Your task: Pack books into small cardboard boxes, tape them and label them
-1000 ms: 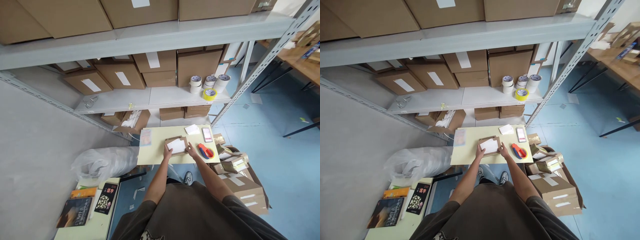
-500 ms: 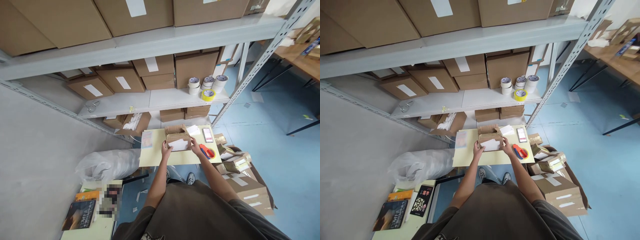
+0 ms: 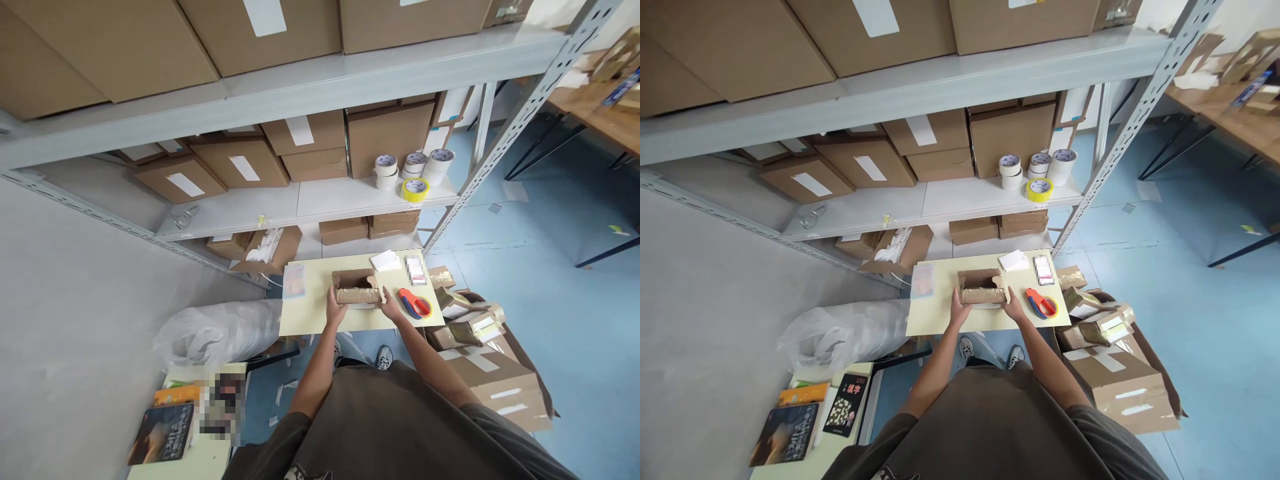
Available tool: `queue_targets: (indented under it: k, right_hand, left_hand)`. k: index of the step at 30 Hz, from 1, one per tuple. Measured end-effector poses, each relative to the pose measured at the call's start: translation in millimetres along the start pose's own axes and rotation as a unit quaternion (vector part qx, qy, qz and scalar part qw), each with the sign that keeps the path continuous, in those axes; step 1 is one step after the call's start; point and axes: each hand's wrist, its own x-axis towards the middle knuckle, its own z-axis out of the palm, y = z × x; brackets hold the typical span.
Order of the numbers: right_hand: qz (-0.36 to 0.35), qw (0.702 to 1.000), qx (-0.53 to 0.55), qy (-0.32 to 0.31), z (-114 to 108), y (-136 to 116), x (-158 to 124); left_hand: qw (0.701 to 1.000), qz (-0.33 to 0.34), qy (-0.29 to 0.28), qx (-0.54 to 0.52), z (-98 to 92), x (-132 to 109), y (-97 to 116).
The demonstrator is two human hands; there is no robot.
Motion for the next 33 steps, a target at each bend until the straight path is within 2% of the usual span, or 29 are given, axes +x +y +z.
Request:
queue_targets:
  k: [2, 4, 6, 9, 11, 14, 17, 20, 24, 27, 30, 33]
  right_hand:
    - [-0.023, 0.999, 0.011, 0.034, 1, -7, 8]
    - [-0.086, 0.996, 0.017, 0.032, 5, -19, 17]
    - [-0.149, 0.988, 0.02, -0.017, 13, -34, 27]
    - [-0.173, 0.979, 0.005, -0.105, 26, -52, 39]
    - [-0.174, 0.976, -0.023, -0.132, 31, -59, 44]
    - [-0.185, 0.972, -0.081, -0.119, 27, -59, 45]
    - [-0.143, 0.973, -0.156, -0.093, 14, -52, 43]
    - [-0.084, 0.967, -0.207, -0.119, 5, -44, 40]
    - [-0.053, 0.961, -0.222, -0.158, 7, -39, 38]
    - [-0.017, 0.957, -0.225, -0.179, 13, -41, 37]
    - [-0.001, 0.953, -0.231, -0.194, 16, -45, 37]
    - [0.012, 0.95, -0.238, -0.202, 17, -47, 38]
  left_hand:
    - [0.995, 0.063, 0.024, 0.08, -8.6, 1, 13]
    - [0.98, 0.114, -0.001, 0.162, -14.2, 5, 29]
    - [0.961, 0.136, -0.062, 0.233, -17.3, 10, 44]
    - [0.932, 0.142, -0.136, 0.303, -19.6, 17, 58]
    - [0.921, 0.166, -0.132, 0.325, -21.0, 17, 60]
    - [0.913, 0.217, -0.094, 0.331, -23.6, 12, 54]
    - [0.918, 0.222, -0.077, 0.319, -26.2, 3, 40]
    - [0.928, 0.214, -0.074, 0.296, -27.6, -4, 25]
    - [0.94, 0.232, -0.077, 0.24, -27.3, -8, 15]
    - [0.958, 0.211, -0.068, 0.18, -28.8, -5, 14]
    - [0.963, 0.184, -0.099, 0.171, -33.6, 5, 18]
    - [0.943, 0.183, -0.152, 0.231, -40.6, 15, 26]
